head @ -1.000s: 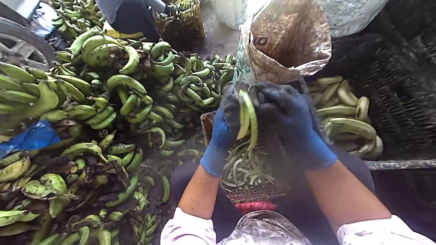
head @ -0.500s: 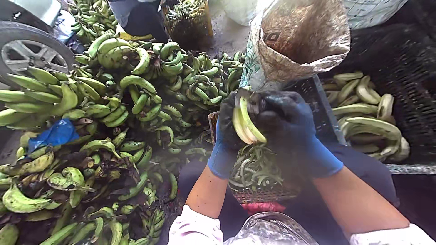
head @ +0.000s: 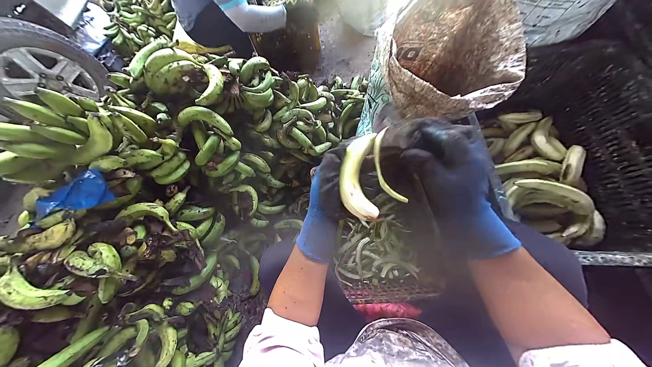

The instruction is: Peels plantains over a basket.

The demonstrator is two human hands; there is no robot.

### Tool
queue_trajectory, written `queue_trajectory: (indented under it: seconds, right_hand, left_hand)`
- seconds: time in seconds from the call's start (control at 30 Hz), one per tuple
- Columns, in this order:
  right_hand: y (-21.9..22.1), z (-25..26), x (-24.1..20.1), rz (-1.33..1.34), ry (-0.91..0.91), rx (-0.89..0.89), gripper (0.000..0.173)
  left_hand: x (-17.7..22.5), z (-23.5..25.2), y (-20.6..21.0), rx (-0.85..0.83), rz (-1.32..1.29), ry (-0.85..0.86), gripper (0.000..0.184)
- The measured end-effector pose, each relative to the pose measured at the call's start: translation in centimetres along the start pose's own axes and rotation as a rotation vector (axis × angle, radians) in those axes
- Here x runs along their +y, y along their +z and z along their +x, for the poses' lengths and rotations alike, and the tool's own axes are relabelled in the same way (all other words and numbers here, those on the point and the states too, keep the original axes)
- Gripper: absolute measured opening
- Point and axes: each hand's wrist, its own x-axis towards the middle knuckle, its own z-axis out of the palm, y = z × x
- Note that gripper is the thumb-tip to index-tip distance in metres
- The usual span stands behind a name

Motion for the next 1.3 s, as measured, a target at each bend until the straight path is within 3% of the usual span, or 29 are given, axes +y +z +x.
queue_trajectory:
  seconds: [0.07,0.13,0.23,0.33,0.43,0.5,0.57,0.63,0.83,0.97,1.07,1.17,1.3]
  right_hand:
    - [-1.0,0.4,0.4,0.215,0.054,-0.028,0.047]
    - [-1.7,-0.1,0.7,0.264,-0.018,-0.181,0.047]
    - [-1.3,-0.8,1.0,0.135,-0.142,-0.280,0.051]
    - [-0.4,-1.3,0.3,0.041,-0.244,-0.231,0.052]
    - [0.8,-1.9,-0.7,-0.104,-0.353,-0.178,0.046]
    - [1.2,-1.1,-0.8,-0.070,-0.177,-0.155,0.045]
    - [1.1,0.3,-0.2,0.051,0.135,-0.132,0.049]
    - [0.4,1.1,0.3,0.205,0.261,-0.128,0.049]
    - [0.3,-1.4,0.6,0.009,-0.301,-0.185,0.048]
    - [0.2,-1.4,-0.2,-0.152,-0.417,-0.096,0.044]
    - [-0.1,-0.6,-1.0,-0.140,-0.340,-0.067,0.044]
    - [-0.9,0.4,-0.3,0.014,-0.028,-0.128,0.050]
    - [-1.4,0.2,-0.7,0.788,0.356,-0.271,0.034]
  left_hand:
    - [0.3,0.6,-0.6,-0.025,-0.241,-0.088,0.050]
    - [-0.1,1.5,-1.4,-0.099,-0.333,-0.120,0.060]
    - [-1.1,2.7,-1.3,-0.126,-0.334,-0.156,0.047]
    - [-0.5,1.5,-0.1,0.036,-0.146,-0.107,0.053]
    - [-1.4,2.5,-0.1,0.087,-0.233,-0.051,0.052]
    - [-2.1,2.3,0.1,0.074,-0.129,-0.030,0.042]
    - [-2.3,1.7,0.6,0.020,-0.048,-0.063,0.042]
    - [-2.0,2.0,0.4,-0.059,-0.160,-0.055,0.042]
    - [-1.5,2.5,-1.7,-0.157,-0.425,-0.007,0.052]
    - [-0.6,1.6,-0.4,0.063,-0.111,-0.033,0.047]
    - [-1.8,1.8,-0.5,-0.025,0.134,0.016,0.038]
    - [-0.9,1.1,0.0,-0.121,0.396,-0.016,0.046]
    - [-0.5,2.5,-1.0,-0.080,0.204,-0.088,0.048]
